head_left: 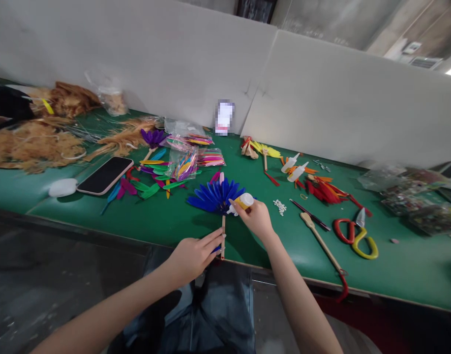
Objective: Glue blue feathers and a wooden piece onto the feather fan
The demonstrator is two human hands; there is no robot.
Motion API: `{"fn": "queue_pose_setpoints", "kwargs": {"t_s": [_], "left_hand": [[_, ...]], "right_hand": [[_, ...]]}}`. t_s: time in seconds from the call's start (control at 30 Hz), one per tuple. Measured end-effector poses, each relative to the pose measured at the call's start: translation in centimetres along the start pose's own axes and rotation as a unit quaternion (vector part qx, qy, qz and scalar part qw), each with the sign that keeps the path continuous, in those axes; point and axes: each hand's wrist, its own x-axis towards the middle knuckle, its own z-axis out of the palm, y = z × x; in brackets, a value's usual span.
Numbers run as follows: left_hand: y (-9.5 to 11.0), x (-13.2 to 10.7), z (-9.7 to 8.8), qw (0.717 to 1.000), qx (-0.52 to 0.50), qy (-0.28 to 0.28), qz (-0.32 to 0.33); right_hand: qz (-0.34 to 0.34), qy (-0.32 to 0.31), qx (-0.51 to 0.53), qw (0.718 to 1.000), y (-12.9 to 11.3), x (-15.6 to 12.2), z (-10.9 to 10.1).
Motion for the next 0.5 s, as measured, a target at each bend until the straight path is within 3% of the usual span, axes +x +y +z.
{"fn": "queue_pose_setpoints", "kwargs": {"t_s": [0.5], "left_hand": [[-0.17, -0.06, 0.16, 1.000, -0.006, 0.014, 0.009]], "right_hand": [[-0.016, 0.016, 0.000, 1.000, -0.52, 0.89, 0.01]]}}
